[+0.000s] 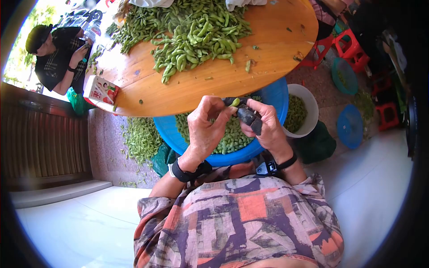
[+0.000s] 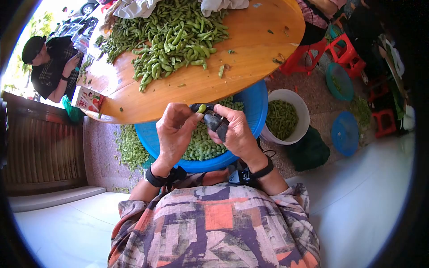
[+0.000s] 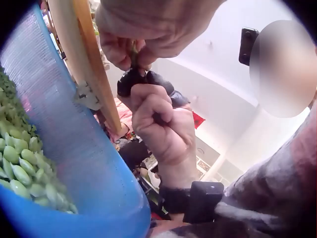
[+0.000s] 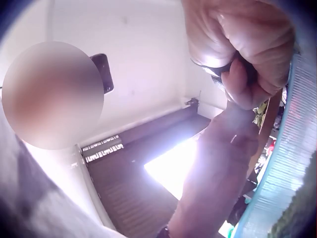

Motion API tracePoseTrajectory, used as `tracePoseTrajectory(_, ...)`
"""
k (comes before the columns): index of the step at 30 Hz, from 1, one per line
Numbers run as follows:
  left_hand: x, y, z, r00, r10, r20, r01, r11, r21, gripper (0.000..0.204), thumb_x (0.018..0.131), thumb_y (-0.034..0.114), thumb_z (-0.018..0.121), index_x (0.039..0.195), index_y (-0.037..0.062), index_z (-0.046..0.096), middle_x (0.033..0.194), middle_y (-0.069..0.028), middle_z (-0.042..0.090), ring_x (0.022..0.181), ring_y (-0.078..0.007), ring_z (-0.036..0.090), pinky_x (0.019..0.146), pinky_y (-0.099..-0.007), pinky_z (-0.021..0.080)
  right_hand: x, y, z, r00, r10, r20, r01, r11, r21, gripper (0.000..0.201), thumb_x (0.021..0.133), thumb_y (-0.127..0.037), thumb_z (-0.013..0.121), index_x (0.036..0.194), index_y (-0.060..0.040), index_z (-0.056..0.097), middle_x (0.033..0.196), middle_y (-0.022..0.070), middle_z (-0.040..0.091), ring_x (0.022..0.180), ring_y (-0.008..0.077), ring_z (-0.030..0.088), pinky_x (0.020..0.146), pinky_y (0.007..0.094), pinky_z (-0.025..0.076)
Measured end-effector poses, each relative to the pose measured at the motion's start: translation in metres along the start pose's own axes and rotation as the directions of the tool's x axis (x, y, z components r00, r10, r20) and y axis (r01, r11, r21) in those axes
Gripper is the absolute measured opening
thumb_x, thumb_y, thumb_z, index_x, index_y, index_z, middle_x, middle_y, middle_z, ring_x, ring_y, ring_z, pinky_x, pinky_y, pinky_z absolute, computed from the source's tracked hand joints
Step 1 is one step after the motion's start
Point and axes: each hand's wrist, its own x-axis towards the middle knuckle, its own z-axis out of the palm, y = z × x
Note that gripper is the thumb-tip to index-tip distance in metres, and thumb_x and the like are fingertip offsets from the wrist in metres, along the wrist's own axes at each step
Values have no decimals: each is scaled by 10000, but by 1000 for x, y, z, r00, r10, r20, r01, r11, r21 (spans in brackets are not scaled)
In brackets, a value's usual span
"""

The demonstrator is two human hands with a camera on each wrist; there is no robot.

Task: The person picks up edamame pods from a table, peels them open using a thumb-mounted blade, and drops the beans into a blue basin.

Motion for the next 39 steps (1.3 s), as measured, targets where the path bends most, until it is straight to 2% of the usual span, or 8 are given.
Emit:
tracePoseTrajectory(10, -5, -10, -20, 777, -212, 593, 630, 280, -725, 329, 917, 139, 638, 1183, 33, 478, 808, -94, 635, 527, -140, 573, 410, -232, 417, -3, -13, -3, 982, 163, 97, -168, 985, 47, 126, 911, -68, 488, 909, -23, 606, 596, -38, 470, 493, 25, 417, 442, 206, 330)
tracePoseTrajectory(15, 0, 5, -12, 866, -264, 425, 455, 769, -450, 333, 920, 130, 639, 1205, 26, 502, 848, -32, 625, 711, -108, 585, 569, -250, 469, -4, -20, 9, 997, 19, -80, -58, 851, -521, 81, 820, 9, 536, 877, 7, 593, 628, 29, 485, 528, 155, 489, 516, 299, 410)
tracePoseTrajectory(17, 3, 6, -14, 889, -243, 388, 245, 968, 46, 299, 916, 152, 658, 1153, 11, 543, 855, -16, 624, 707, -84, 541, 604, -235, 446, -2, -6, 1, 942, -311, 123, 267, 479, -836, 158, 706, 63, 548, 861, 39, 568, 722, 139, 520, 652, 325, 536, 619, 372, 439)
tracePoseTrajectory(21, 0, 18, -13, 931, -204, 302, 97, 937, 334, 293, 913, 186, 660, 1130, -7, 618, 761, -88, 648, 675, -109, 557, 629, -277, 473, -4, -11, 3, 968, -225, 112, 210, 479, -852, 211, 646, 75, 535, 855, 53, 559, 766, 202, 512, 720, 403, 526, 647, 399, 436)
tracePoseTrajectory(26, 0, 9, -20, 934, -18, 358, -115, 931, 347, 293, 928, 140, 614, 1189, 6, 610, 753, -110, 653, 671, -124, 597, 645, -295, 496, -2, -10, 2, 972, -215, 100, 192, 469, -862, 207, 661, 81, 546, 866, 53, 563, 767, 206, 516, 731, 400, 542, 643, 398, 442)
tracePoseTrajectory(29, -1, 6, -23, 864, -302, 402, 188, 936, 298, 333, 936, 119, 591, 1250, 9, 578, 857, -81, 686, 736, -126, 624, 656, -296, 505, 0, -1, 10, 958, -279, 62, 190, 459, -868, 196, 684, 70, 570, 879, 47, 566, 776, 202, 526, 740, 396, 555, 646, 408, 453)
tracePoseTrajectory(31, -9, -17, -17, 861, -295, 415, 443, 836, -324, 366, 955, 105, 563, 1307, 9, 533, 962, -50, 683, 790, -120, 624, 664, -288, 524, 0, 7, 13, 942, -332, 38, 198, 463, -864, 197, 695, 62, 586, 891, 41, 567, 785, 199, 531, 743, 395, 561, 647, 416, 458)
tracePoseTrajectory(39, -12, -14, -16, 852, -341, 397, 509, 713, -482, 266, 948, 75, 577, 1206, 11, 575, 1020, -70, 657, 857, -120, 628, 744, -272, 541, -2, -3, 8, 893, -363, 267, 367, 242, -898, 261, 707, 61, 621, 963, 27, 587, 814, 162, 524, 744, 365, 575, 642, 409, 472)
